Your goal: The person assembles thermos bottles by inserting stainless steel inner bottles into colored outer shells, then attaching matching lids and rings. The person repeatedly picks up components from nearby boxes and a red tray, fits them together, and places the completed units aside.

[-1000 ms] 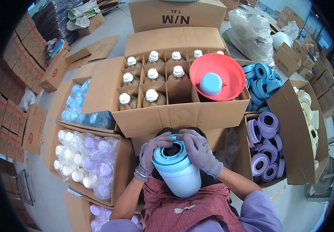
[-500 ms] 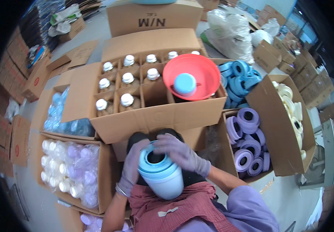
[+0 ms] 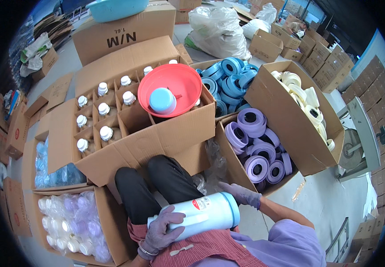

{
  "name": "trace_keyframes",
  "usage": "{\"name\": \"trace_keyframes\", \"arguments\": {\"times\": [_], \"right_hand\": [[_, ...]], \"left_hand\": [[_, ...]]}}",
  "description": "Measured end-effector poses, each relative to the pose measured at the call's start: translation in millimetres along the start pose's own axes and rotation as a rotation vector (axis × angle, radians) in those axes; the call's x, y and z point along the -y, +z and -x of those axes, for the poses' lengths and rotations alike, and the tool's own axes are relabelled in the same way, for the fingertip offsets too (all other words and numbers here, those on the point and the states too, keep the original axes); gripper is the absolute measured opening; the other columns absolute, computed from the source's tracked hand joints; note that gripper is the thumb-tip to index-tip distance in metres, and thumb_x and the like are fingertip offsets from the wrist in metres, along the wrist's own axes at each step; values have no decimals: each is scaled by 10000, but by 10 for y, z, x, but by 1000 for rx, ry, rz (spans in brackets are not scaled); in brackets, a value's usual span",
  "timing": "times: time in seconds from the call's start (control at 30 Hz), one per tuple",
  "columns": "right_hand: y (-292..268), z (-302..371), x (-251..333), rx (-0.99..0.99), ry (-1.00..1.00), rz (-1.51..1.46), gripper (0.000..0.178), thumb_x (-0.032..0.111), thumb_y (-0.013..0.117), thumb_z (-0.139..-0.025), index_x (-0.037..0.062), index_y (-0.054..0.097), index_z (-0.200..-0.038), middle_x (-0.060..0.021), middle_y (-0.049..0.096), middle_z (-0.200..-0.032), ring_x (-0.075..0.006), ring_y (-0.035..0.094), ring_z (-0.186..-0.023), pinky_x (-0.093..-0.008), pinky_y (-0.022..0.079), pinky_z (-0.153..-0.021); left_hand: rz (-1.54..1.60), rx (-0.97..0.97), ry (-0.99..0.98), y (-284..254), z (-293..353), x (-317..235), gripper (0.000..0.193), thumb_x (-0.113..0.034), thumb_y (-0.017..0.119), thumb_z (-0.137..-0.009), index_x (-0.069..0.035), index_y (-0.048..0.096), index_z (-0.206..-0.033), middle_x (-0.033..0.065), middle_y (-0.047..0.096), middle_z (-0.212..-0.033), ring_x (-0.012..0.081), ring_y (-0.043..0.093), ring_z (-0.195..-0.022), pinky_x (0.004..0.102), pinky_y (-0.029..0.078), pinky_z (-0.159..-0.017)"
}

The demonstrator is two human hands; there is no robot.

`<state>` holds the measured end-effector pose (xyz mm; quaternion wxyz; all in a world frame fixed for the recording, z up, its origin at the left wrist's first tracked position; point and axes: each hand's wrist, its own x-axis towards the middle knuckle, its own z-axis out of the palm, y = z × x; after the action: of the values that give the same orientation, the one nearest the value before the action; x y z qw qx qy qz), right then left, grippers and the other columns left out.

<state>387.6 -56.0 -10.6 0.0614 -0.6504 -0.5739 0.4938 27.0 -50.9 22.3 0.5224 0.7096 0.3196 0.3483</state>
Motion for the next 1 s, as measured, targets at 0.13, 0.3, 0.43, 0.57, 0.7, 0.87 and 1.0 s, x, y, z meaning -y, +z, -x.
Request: {"name": "trace_keyframes", "arguments": {"times": [0.13, 0.3, 0.43, 0.57, 0.7, 0.87, 1.0], "right_hand": [[58, -11, -95, -125, -415, 458, 528, 104, 468, -957, 47, 353, -1469, -278, 569, -1263, -400, 573, -1160, -459, 468, -984], [153, -25, 596, -239, -680, -405, 546, 262, 444, -1018, 33, 343, -1502, -159, 339, -1538, -264, 320, -1436, -341, 254, -1175], [165, -221, 451, -61, -252, -732, 603, 291, 486, -1044, 51, 257, -1548, -95, 396, -1518, -194, 433, -1361, -349, 333, -1156], [-1, -459, 489, -523, -759, 5, 502, 284, 302, -1071, 9, 329, -1490, -225, 321, -1536, -397, 261, -1454, -457, 224, -1186], [-51, -444, 1108, -162, -541, -793, 550, 440, 358, -1056, 34, 452, -1416, -164, 424, -1500, -320, 433, -1366, -391, 319, -1148], [-16, -838, 725, 93, 15, -1322, 557, 473, 385, -1048, 39, 498, -1378, -120, 599, -1329, -275, 594, -1185, -348, 445, -1041], [-190, -892, 951, -238, -940, -449, 564, 481, 383, -1053, 36, 498, -1379, -127, 536, -1400, -243, 545, -1247, -304, 389, -1072]], "left_hand": [[349, -171, -367, -113, 33, 147, 473, -298, 679, -907, -5, 588, -1267, 97, 647, -1191, 205, 605, -1118, 342, 465, -999], [390, -81, -513, -243, -205, 279, 487, -397, 654, -945, -12, 643, -1243, 55, 668, -1178, 112, 603, -1086, 273, 485, -937], [-549, 11, 265, -376, -541, -217, 395, -230, 765, -722, -100, 723, -1093, 82, 710, -1174, 324, 605, -1211, 487, 327, -1139], [250, -262, -377, -487, -646, -197, 263, -101, 679, -866, -20, 716, -1113, 83, 732, -1085, 180, 694, -1003, 319, 536, -900], [-247, -229, 84, -535, -601, -178, 257, -91, 708, -775, -59, 728, -1030, 67, 730, -1071, 237, 680, -1046, 390, 488, -1005], [-299, -114, 23, -582, -831, -433, 247, -109, 710, -760, -83, 725, -1005, 47, 718, -1107, 195, 672, -1062, 365, 510, -953], [119, -280, -284, -601, -681, -162, 212, -57, 666, -822, -45, 744, -1020, 89, 724, -1084, 201, 672, -1051, 309, 532, -899]]}}
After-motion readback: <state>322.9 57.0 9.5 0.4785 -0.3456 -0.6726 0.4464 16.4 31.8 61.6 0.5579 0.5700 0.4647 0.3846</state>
